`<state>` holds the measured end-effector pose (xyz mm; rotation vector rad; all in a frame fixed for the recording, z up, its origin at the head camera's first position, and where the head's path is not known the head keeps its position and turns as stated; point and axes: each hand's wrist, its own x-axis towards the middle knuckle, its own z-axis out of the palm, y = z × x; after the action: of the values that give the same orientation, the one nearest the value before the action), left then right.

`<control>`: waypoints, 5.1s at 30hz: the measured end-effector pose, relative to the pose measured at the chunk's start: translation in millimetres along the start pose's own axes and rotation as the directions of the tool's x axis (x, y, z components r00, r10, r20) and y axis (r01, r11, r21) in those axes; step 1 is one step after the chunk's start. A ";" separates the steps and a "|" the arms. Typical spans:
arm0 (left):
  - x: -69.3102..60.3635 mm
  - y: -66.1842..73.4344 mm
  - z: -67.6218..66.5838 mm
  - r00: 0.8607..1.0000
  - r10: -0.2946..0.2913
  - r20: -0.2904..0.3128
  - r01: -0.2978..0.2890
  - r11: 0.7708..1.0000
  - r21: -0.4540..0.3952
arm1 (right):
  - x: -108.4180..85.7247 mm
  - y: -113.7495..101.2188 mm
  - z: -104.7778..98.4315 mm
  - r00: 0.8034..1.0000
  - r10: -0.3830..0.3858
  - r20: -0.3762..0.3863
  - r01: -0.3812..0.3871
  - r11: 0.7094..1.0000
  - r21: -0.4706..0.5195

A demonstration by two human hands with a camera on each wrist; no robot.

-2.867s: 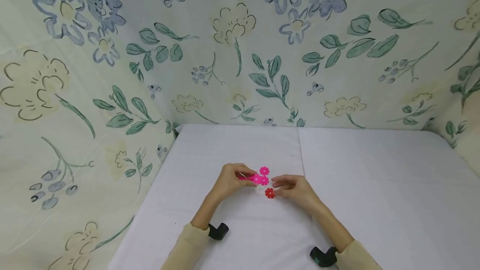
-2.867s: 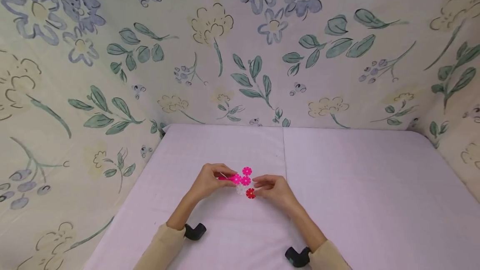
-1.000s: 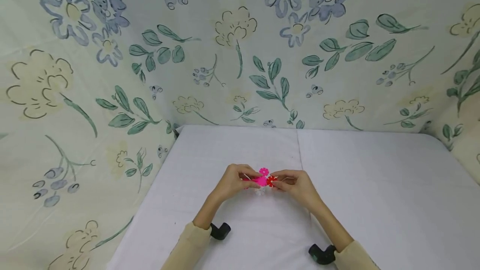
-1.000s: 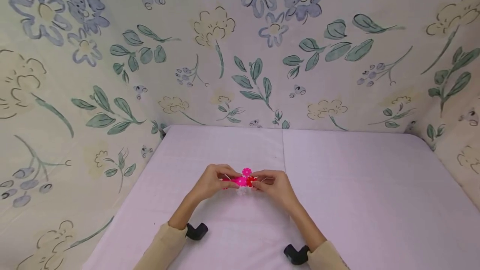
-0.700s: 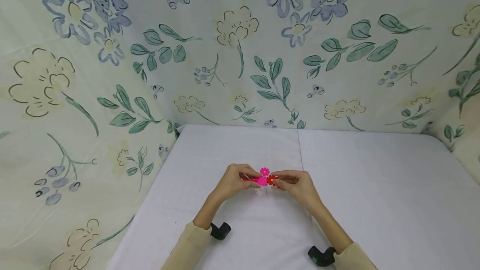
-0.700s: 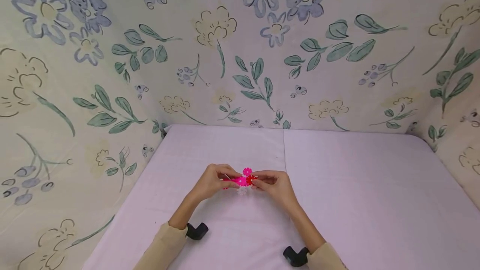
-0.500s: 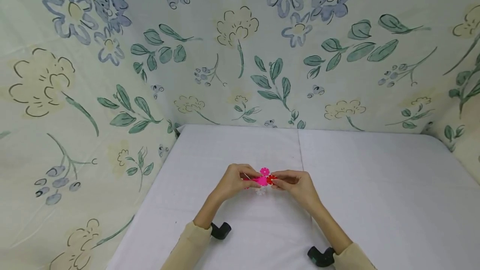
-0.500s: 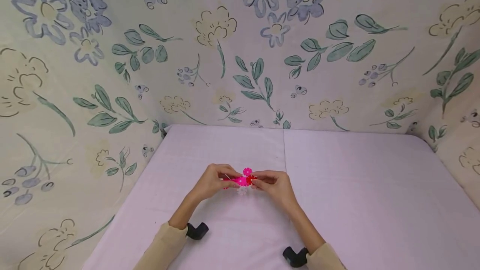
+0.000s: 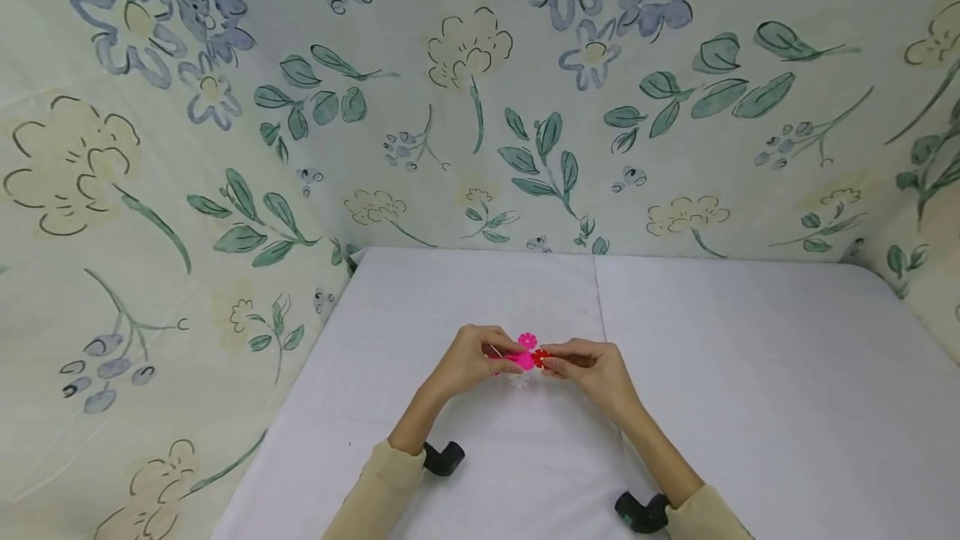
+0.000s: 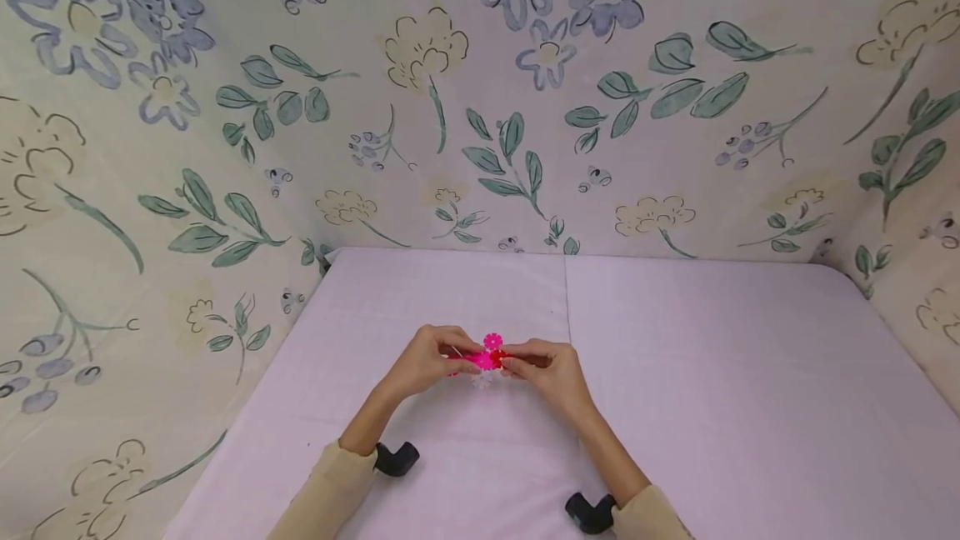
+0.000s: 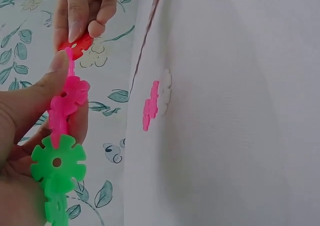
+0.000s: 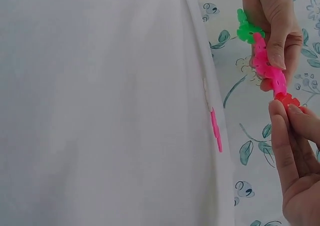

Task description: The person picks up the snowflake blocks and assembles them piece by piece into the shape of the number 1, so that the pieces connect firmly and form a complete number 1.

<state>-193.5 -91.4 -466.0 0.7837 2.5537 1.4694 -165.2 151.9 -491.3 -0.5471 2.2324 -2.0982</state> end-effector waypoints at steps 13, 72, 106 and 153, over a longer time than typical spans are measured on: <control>5.1 4.5 -2.5 1.000 -0.004 0.024 0.007 0.991 -0.132 | 4.5 -9.6 0.7 0.995 -0.099 0.004 0.099 0.993 -0.067; -8.9 -25.9 -16.2 0.986 -0.044 -0.164 0.050 0.998 0.033 | 19.8 10.4 8.8 0.914 0.386 -0.124 -0.392 0.919 -0.027; -11.0 -24.4 -12.9 0.989 -0.074 -0.127 0.076 0.997 0.014 | 35.4 14.9 32.4 0.958 0.270 -0.099 -0.282 0.817 -0.504; -2.6 4.0 -9.8 0.998 -0.013 -0.054 0.010 0.998 -0.060 | 3.3 -11.9 5.0 0.997 -0.045 -0.068 0.029 0.976 -0.218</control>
<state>-192.9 -98.7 -457.9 0.7296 2.5352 1.5774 -164.3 145.8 -479.5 -0.5335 2.5301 -1.9317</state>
